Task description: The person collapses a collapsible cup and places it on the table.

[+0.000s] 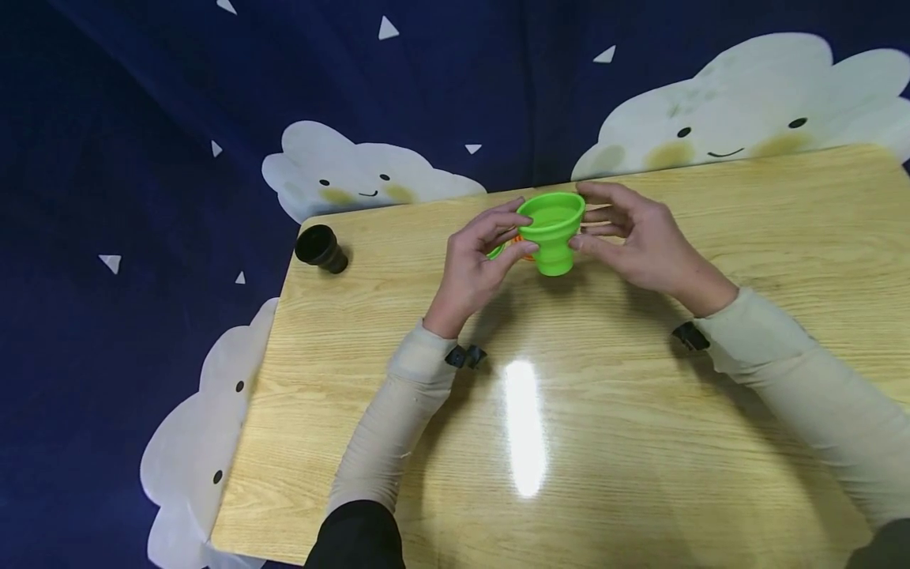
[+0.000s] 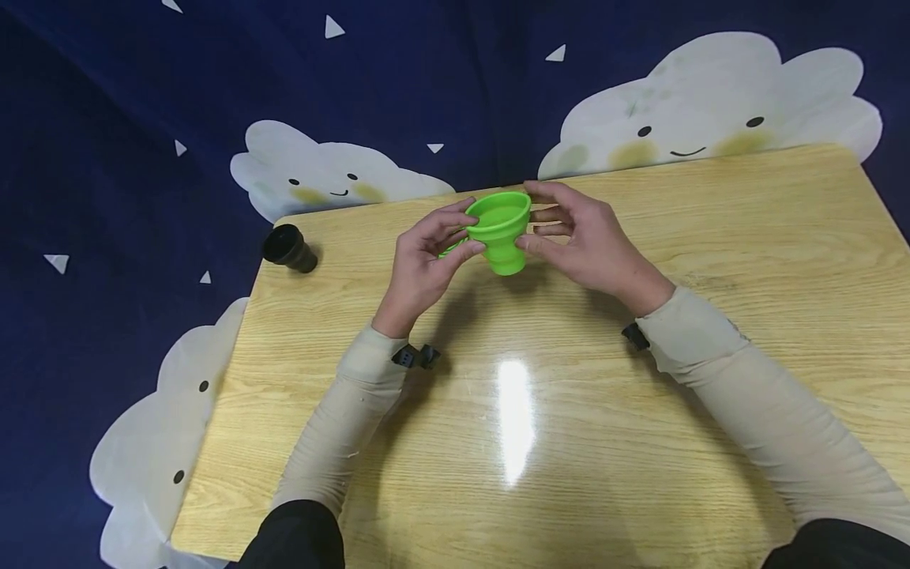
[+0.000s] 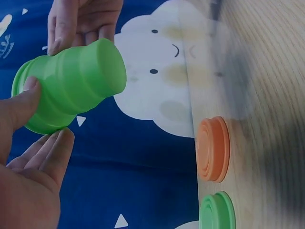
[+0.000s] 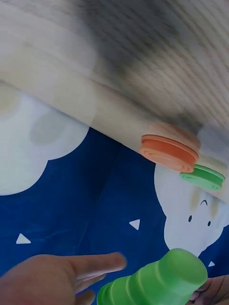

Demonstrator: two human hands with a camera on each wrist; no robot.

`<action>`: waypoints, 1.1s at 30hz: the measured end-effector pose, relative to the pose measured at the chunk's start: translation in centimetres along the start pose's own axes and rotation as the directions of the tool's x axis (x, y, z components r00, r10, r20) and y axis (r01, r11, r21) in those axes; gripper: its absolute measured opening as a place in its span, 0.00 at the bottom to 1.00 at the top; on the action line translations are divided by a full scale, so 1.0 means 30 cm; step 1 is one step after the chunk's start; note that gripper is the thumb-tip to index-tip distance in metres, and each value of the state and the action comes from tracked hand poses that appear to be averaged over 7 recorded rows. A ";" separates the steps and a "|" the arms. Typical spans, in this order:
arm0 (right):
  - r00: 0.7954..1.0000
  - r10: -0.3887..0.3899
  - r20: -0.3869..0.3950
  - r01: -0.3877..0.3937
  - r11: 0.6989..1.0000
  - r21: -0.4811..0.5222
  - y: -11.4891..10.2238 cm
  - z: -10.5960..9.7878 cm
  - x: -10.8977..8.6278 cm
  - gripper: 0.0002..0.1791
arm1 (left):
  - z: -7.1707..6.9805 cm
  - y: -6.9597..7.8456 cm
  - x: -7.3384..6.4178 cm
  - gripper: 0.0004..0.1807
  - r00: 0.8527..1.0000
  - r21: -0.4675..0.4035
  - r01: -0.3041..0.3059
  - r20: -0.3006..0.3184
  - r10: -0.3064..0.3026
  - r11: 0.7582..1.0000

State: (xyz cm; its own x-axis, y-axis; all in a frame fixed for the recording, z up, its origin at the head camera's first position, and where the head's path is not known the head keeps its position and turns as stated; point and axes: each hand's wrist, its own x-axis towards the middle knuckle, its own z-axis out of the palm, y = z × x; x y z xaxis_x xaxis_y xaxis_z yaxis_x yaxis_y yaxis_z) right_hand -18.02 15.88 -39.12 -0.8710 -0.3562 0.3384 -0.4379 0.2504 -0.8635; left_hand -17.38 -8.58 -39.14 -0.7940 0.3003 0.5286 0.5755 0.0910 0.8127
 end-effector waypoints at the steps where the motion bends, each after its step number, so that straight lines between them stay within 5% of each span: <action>1: 0.999 -0.043 -0.019 0.042 0.998 -0.038 0.000 0.000 0.000 0.38 | -0.001 0.000 0.000 0.15 1.000 0.002 0.000 0.000 0.000 1.000; 4: 0.976 -0.208 -0.072 0.197 0.972 -0.129 0.004 0.003 0.001 0.36 | -0.003 0.001 0.001 0.15 1.000 0.006 -0.002 -0.005 0.002 1.000; 8: 0.906 -0.413 -0.097 0.377 0.889 -0.260 0.010 0.005 0.006 0.31 | -0.007 0.006 0.002 0.15 1.000 0.002 -0.005 -0.016 0.005 1.000; 11: 0.859 -0.506 -0.083 0.455 0.827 -0.331 0.013 0.004 0.010 0.28 | -0.008 0.008 0.002 0.15 1.000 -0.002 -0.016 -0.014 0.016 1.000; 14: 0.835 -0.547 -0.060 0.495 0.794 -0.351 0.011 0.002 0.013 0.26 | -0.008 0.006 0.002 0.15 1.000 0.010 -0.026 -0.012 0.026 1.000; 25: 0.843 -0.537 -0.006 0.500 0.789 -0.357 0.010 -0.012 0.012 0.25 | -0.007 0.009 0.002 0.15 0.998 0.103 -0.070 0.003 0.070 0.992; 33: 0.854 -0.521 -0.008 0.477 0.788 -0.389 -0.003 -0.016 0.010 0.23 | -0.003 0.009 0.000 0.16 0.990 0.251 -0.141 0.040 0.136 0.958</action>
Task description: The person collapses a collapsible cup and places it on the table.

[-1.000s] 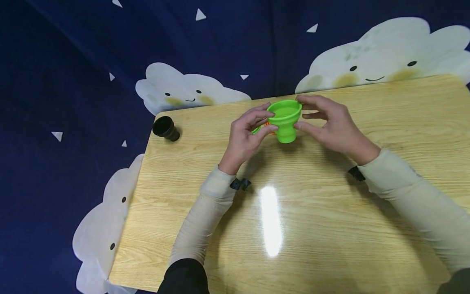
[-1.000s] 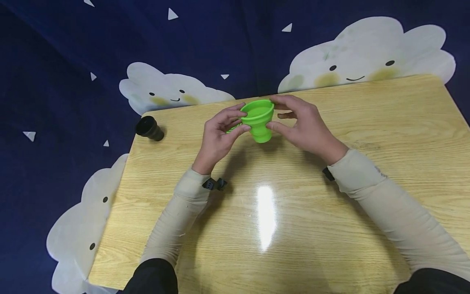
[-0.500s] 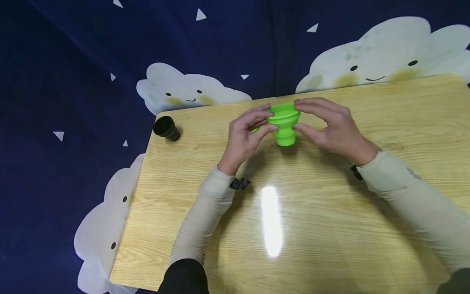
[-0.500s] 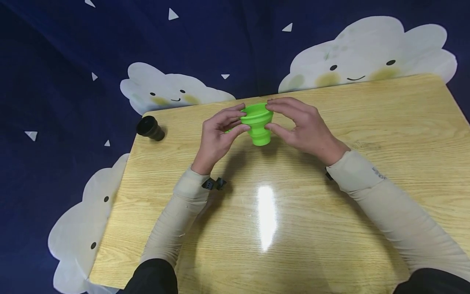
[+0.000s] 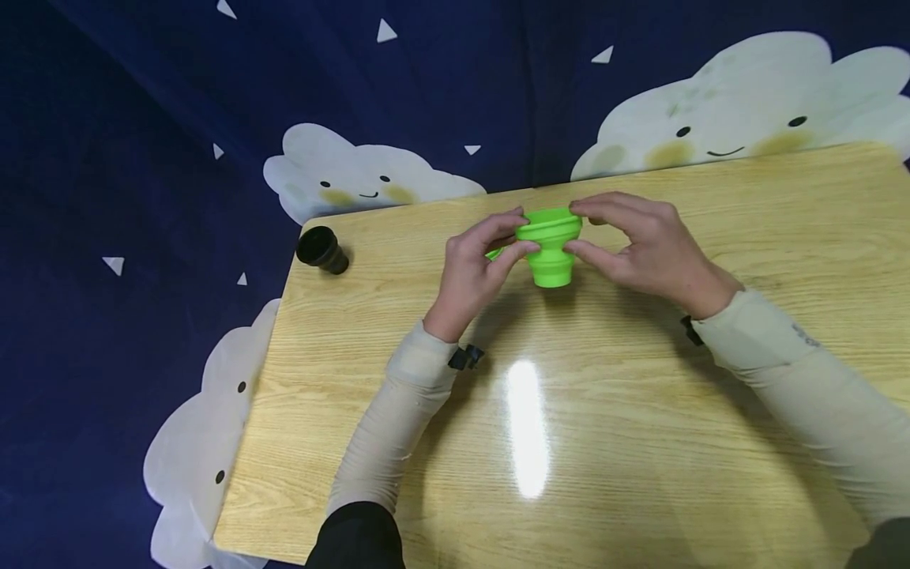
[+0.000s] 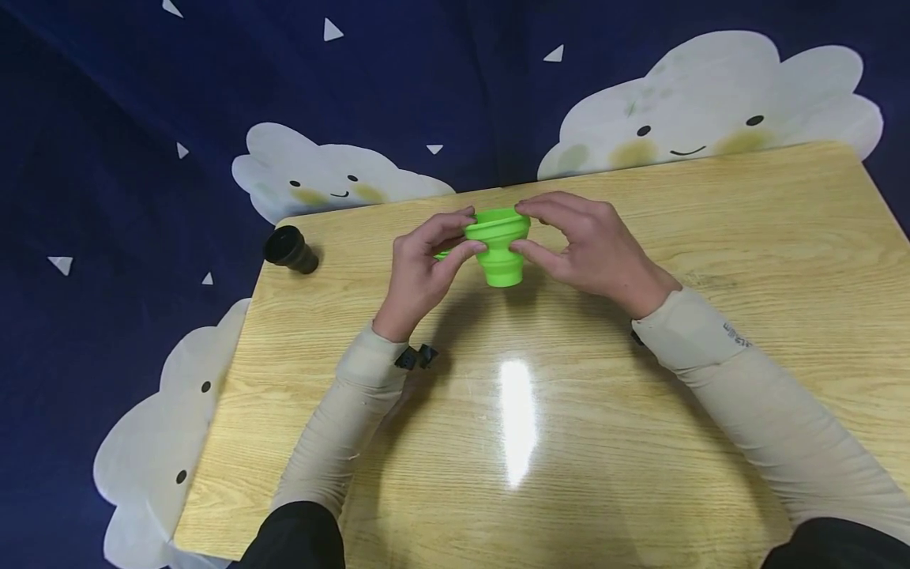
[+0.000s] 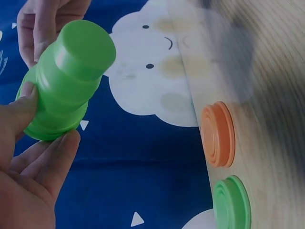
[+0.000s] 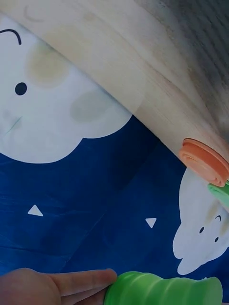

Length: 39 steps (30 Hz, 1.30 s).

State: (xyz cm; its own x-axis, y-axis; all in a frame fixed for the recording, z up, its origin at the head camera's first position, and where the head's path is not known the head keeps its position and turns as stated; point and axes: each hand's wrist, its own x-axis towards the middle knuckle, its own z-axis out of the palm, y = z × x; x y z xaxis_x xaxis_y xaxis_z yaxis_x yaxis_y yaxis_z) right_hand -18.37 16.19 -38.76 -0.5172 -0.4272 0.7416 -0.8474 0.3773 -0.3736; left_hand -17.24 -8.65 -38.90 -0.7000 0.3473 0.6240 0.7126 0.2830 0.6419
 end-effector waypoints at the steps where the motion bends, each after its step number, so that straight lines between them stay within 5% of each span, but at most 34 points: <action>1: 1.000 -0.011 -0.001 0.011 1.000 -0.015 0.000 0.000 0.000 0.22 | 0.001 0.001 0.000 0.16 1.000 0.018 -0.011 -0.001 0.011 1.000; 14: 0.993 -0.100 -0.060 0.097 0.994 -0.050 -0.005 0.013 0.009 0.18 | 0.014 0.015 -0.005 0.14 1.000 0.169 -0.020 0.004 0.020 0.985; 22: 0.991 -0.099 -0.087 0.091 0.991 -0.100 -0.014 0.036 0.015 0.17 | 0.038 0.019 -0.006 0.13 0.997 0.201 0.032 -0.075 -0.018 0.979; 27: 0.989 -0.080 -0.122 0.068 0.993 -0.098 -0.011 0.045 0.014 0.26 | 0.039 0.016 -0.007 0.13 0.992 0.087 0.092 -0.099 -0.083 0.992; 30: 0.991 -0.041 -0.125 0.030 0.996 -0.083 -0.007 0.042 0.013 0.18 | 0.033 0.011 -0.008 0.14 0.988 -0.046 0.130 -0.074 -0.133 0.990; 34: 0.989 0.062 -0.133 -0.072 0.995 -0.073 0.000 0.034 0.012 0.07 | 0.024 0.009 -0.011 0.13 0.976 -0.259 0.209 -0.011 -0.220 0.943; 39: 0.952 0.266 -0.149 -0.264 0.964 0.032 0.004 0.032 0.004 0.05 | 0.023 0.006 -0.016 0.13 0.966 -0.389 0.249 0.039 -0.254 0.887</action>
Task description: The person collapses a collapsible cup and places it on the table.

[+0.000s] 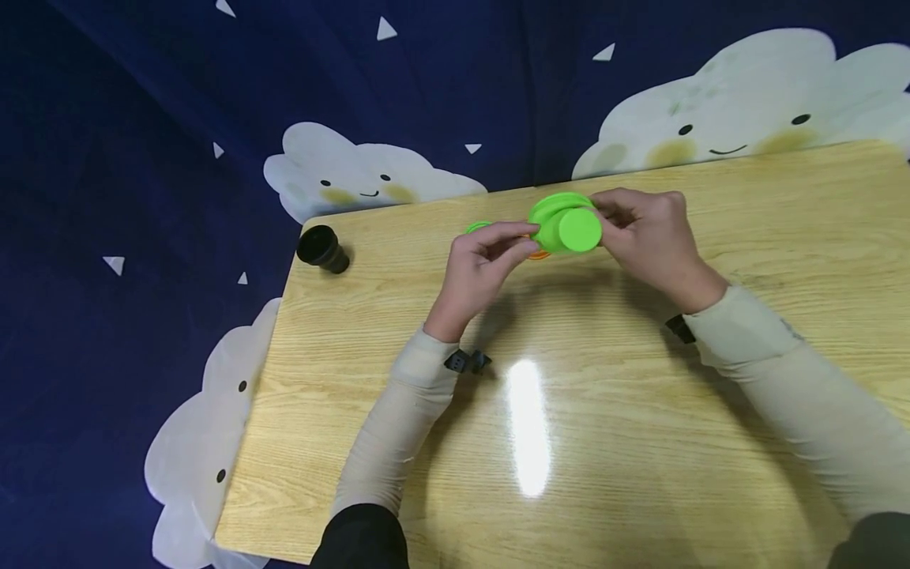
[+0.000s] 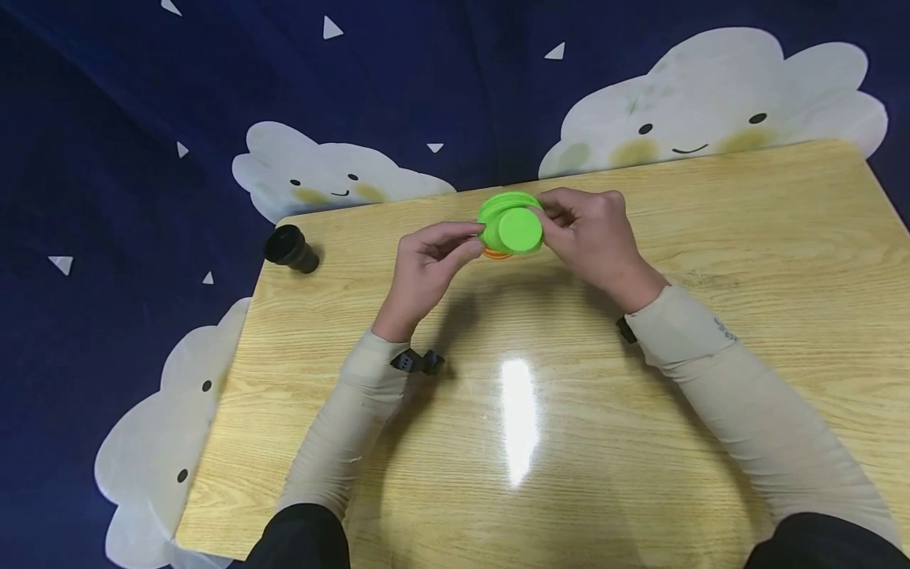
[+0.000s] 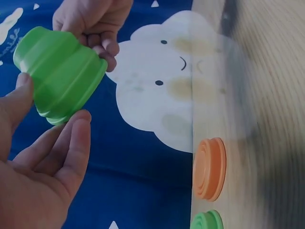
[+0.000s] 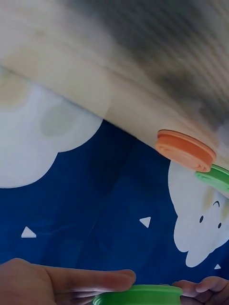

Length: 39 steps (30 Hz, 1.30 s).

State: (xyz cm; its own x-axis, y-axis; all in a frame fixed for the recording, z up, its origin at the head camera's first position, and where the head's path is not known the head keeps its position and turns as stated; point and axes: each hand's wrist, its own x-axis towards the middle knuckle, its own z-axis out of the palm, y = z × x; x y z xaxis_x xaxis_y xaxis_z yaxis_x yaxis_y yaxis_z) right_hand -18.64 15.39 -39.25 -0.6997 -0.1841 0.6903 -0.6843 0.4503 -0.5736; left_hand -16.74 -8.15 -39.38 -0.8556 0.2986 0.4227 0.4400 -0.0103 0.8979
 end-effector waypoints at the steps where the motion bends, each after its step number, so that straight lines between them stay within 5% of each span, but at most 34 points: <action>1: 0.999 0.037 0.001 -0.037 0.999 0.018 0.000 0.000 -0.002 0.06 | 0.001 -0.001 0.000 0.14 1.000 -0.006 -0.001 -0.001 0.001 1.000; 12: 0.943 0.321 0.090 -0.332 0.929 0.164 0.001 0.004 -0.012 0.11 | 0.004 0.006 0.012 0.10 0.997 0.087 -0.058 -0.037 0.061 0.995; 19: 0.949 0.303 0.082 -0.313 0.936 0.160 -0.001 0.003 -0.010 0.09 | 0.002 0.007 0.012 0.09 0.997 0.121 -0.074 -0.028 0.078 0.990; 30: 0.959 0.278 0.062 -0.284 0.946 0.155 -0.007 0.002 -0.015 0.08 | 0.013 0.017 0.016 0.08 0.999 0.172 0.001 -0.053 0.008 0.985; 39: 0.976 0.214 0.045 -0.218 0.958 0.185 -0.007 0.016 -0.012 0.06 | 0.027 0.021 0.020 0.07 0.996 0.288 0.051 -0.080 -0.029 0.956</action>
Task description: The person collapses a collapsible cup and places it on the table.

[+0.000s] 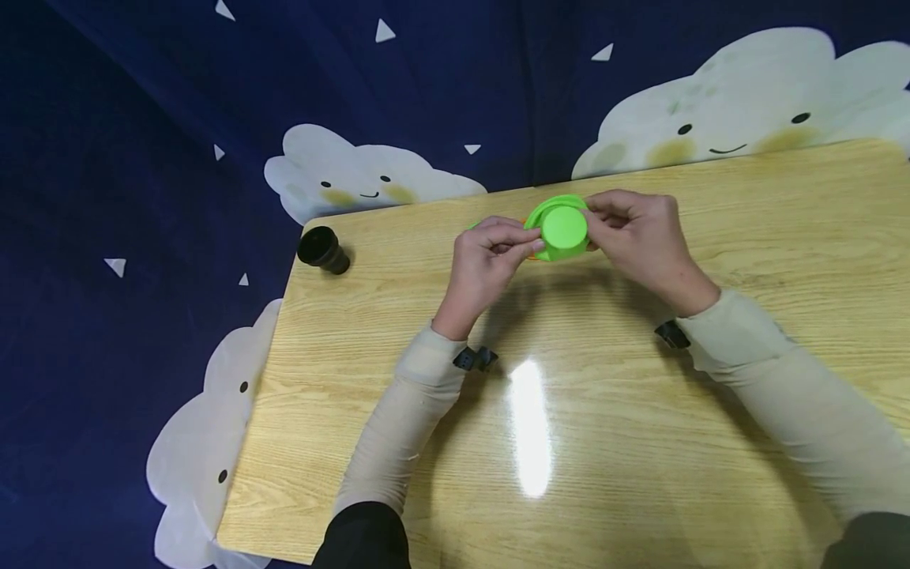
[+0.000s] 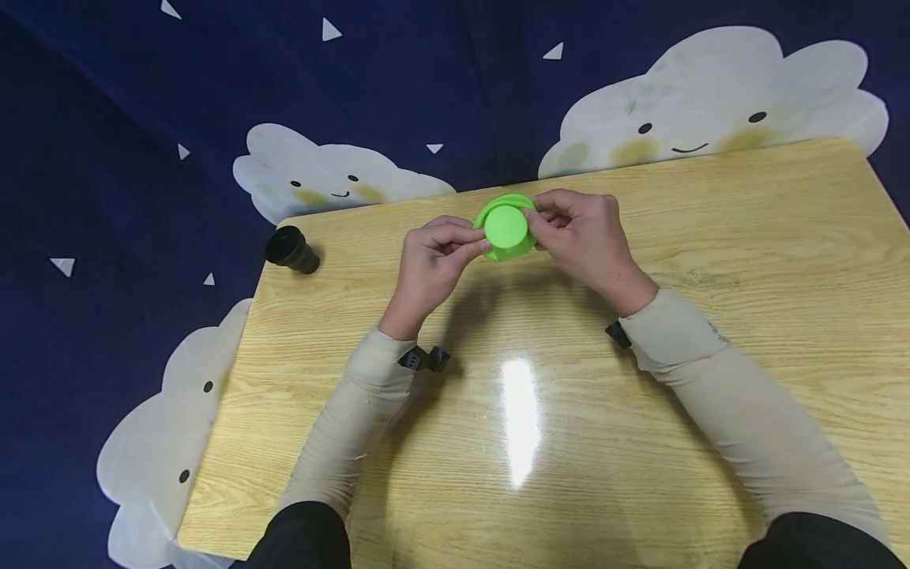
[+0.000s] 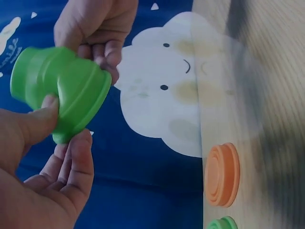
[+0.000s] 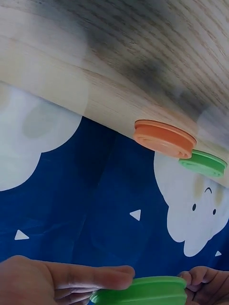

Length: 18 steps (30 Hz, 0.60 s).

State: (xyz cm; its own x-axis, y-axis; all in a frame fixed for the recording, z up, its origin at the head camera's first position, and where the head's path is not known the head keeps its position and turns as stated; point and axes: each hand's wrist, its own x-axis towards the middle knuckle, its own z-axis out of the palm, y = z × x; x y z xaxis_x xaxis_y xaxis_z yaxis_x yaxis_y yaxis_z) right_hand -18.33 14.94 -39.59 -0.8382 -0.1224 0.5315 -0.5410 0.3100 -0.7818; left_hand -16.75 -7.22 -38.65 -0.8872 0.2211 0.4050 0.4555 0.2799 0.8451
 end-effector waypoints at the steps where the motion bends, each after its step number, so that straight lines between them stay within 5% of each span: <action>1: 1.000 -0.008 0.001 0.008 1.000 -0.003 -0.001 0.002 0.001 0.06 | 0.001 0.001 0.000 0.07 1.000 0.014 0.005 0.000 -0.005 1.000; 10: 1.000 -0.001 0.012 0.000 1.000 0.008 -0.001 0.004 -0.002 0.07 | 0.002 0.011 -0.002 0.06 1.000 0.032 0.003 -0.002 -0.003 0.999; 18: 0.986 0.117 0.120 -0.138 0.972 0.188 -0.015 -0.014 -0.014 0.16 | 0.000 0.002 0.001 0.05 0.997 -0.001 0.054 -0.052 -0.054 0.999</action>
State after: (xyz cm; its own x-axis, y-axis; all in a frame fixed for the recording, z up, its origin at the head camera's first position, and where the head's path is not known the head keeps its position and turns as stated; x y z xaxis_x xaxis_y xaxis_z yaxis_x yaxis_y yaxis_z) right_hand -17.70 15.26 -39.32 -0.8978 -0.1974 0.3936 -0.4233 0.1409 -0.8950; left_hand -16.74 -7.20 -38.59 -0.9130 0.1570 0.3766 0.4071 0.2905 0.8659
